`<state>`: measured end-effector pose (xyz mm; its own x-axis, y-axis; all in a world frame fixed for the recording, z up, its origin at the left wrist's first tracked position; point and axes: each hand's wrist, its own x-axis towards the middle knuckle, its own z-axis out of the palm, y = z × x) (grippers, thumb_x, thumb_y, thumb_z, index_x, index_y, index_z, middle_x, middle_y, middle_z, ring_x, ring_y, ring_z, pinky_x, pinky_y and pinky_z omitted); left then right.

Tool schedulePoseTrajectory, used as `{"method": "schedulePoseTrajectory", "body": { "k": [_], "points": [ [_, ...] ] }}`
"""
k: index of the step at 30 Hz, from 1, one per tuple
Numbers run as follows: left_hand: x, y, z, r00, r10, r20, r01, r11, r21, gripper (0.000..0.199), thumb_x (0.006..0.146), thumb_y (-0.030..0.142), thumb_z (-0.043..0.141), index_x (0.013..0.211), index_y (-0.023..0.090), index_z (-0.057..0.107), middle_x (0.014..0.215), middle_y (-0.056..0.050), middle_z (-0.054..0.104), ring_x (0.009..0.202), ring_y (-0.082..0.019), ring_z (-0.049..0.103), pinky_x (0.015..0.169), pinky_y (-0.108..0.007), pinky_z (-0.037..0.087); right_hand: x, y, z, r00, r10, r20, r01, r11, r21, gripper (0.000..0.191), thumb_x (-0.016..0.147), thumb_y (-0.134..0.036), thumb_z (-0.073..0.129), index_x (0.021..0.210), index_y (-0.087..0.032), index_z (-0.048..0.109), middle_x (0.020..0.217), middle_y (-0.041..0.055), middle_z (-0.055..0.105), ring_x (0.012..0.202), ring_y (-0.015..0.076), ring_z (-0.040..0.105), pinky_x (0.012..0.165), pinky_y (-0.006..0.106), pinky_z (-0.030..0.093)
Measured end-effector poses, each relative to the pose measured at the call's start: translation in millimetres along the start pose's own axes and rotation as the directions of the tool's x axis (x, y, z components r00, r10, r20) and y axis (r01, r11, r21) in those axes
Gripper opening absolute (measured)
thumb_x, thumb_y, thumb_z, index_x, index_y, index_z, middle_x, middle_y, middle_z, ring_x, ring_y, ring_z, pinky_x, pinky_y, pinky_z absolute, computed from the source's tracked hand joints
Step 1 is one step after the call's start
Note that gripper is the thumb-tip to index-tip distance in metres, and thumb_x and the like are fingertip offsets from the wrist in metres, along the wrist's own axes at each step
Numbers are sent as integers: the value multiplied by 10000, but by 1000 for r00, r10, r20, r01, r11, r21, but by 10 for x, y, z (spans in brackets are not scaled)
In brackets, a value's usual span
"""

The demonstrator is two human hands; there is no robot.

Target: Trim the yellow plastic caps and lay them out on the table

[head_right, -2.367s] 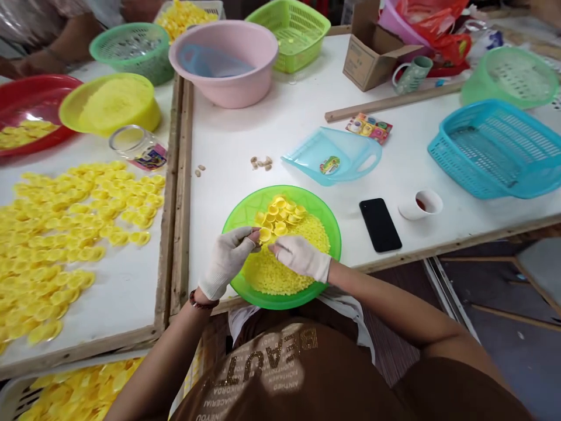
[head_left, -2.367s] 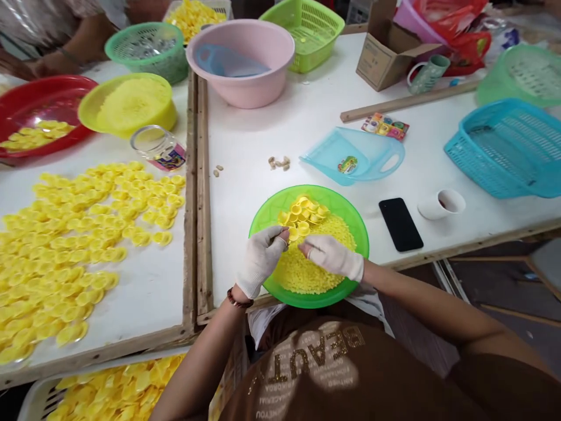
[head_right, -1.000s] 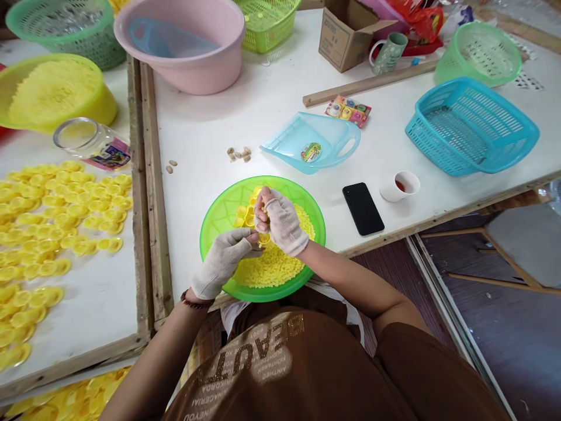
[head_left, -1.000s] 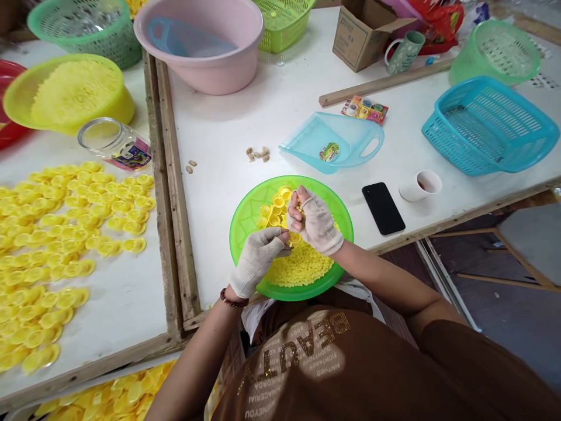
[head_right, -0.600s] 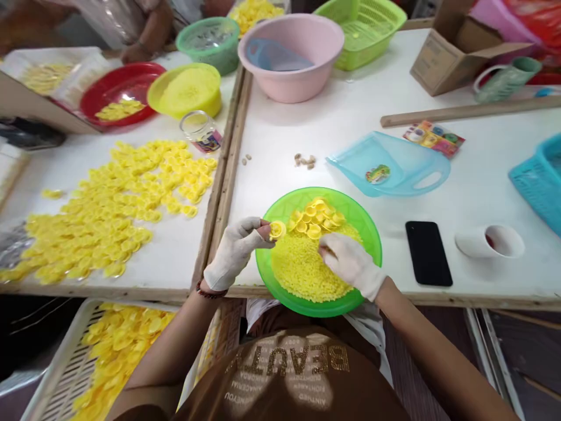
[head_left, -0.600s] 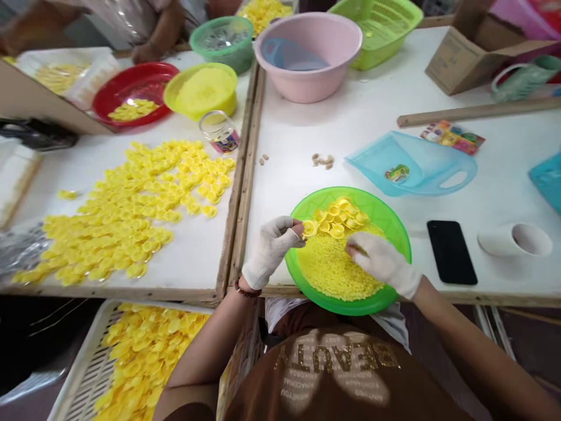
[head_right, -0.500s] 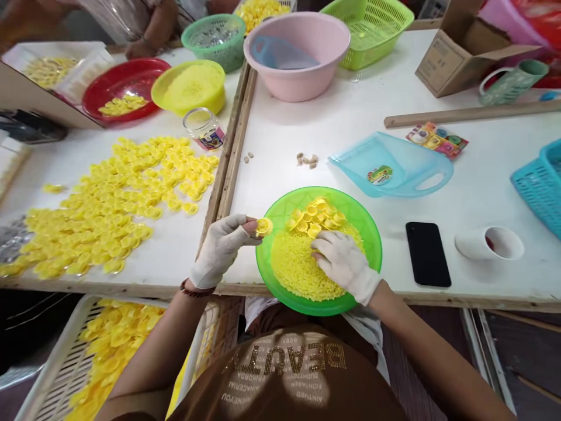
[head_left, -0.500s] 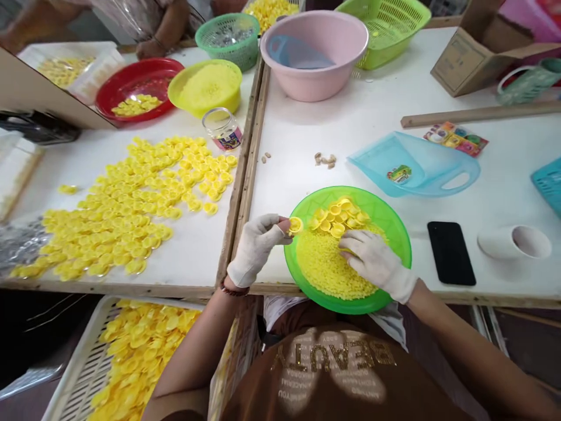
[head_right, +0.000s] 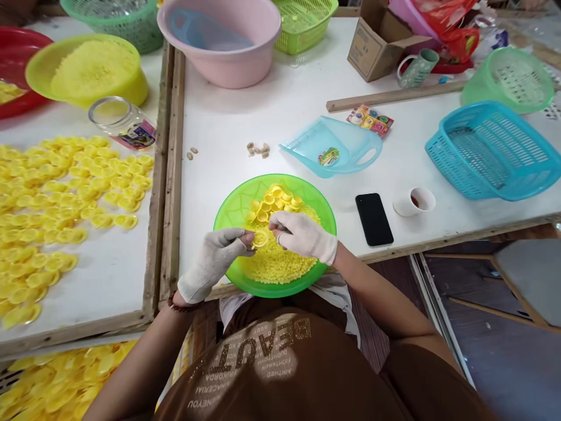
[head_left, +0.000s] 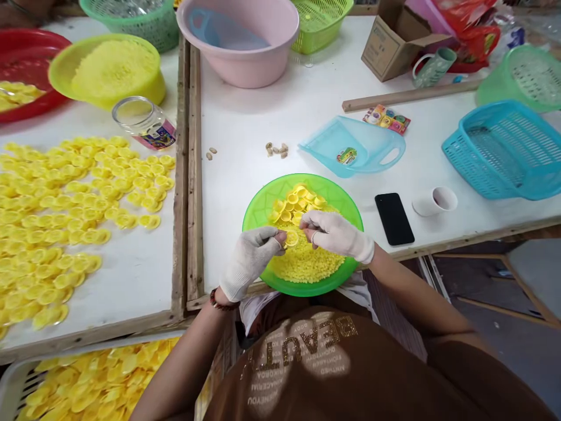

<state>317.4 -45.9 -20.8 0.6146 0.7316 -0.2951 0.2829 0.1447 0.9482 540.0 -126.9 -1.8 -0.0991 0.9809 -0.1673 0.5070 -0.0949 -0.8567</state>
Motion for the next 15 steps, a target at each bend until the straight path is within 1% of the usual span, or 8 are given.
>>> {"method": "schedulePoseTrajectory", "body": {
  "k": [2,3,4,6,8,11,13,15],
  "points": [
    [19,12,3,999,-32,0,32,997,-64,348,868,492,739,853,145,754,762,-37,720,722,-199,734,694,-287,604,-51,25,-28,995,-33,-91,13,976,-217,160,879,-128,539,999,-188,625,931,54,678,867,193,632,827,346,485],
    [27,21,8,999,-41,2,41,996,-82,346,860,490,748,854,144,753,765,-36,720,722,-198,737,697,-286,608,-60,18,-18,992,-49,-120,13,959,-281,148,897,-149,549,1012,-181,636,990,78,688,908,206,629,853,357,477],
    [32,28,15,999,-45,4,45,995,-86,343,856,485,752,856,143,754,770,-36,721,721,-196,738,698,-283,609,-58,1,5,989,-57,-139,13,954,-299,133,919,-189,565,1028,-175,641,1003,86,690,905,206,624,846,354,474],
    [39,36,33,999,-37,16,38,997,-62,333,860,474,745,860,141,762,788,-46,733,724,-194,736,696,-279,607,-26,-45,79,989,-57,-139,22,970,-240,137,941,-274,609,1029,-175,640,912,54,680,790,172,596,763,317,463],
    [42,32,54,1000,-9,26,9,1000,-9,330,875,470,723,856,144,771,796,-57,743,738,-195,729,699,-280,604,21,-79,149,991,-52,-121,33,987,-154,102,930,-278,629,966,-182,636,814,13,654,689,136,550,691,286,437],
    [40,19,82,1000,27,14,-28,999,40,325,895,465,694,864,152,775,779,-58,743,742,-195,716,693,-277,594,60,-82,176,997,-33,-76,31,999,-23,94,950,-246,574,903,-189,632,797,2,654,666,121,573,669,272,443],
    [27,27,97,999,34,1,-34,999,42,316,901,458,686,862,156,773,767,-55,737,740,-195,711,682,-271,586,40,-67,138,1000,-10,-25,12,996,83,124,973,-269,544,940,-195,638,797,-5,655,664,126,616,666,274,476],
    [0,59,100,999,34,-8,-33,999,19,306,897,447,687,827,158,760,754,-52,728,733,-192,707,669,-265,583,-8,-51,81,1000,12,-4,-12,992,125,133,983,-282,530,1007,-204,636,813,-7,665,675,138,654,679,285,512]
  ]
}}
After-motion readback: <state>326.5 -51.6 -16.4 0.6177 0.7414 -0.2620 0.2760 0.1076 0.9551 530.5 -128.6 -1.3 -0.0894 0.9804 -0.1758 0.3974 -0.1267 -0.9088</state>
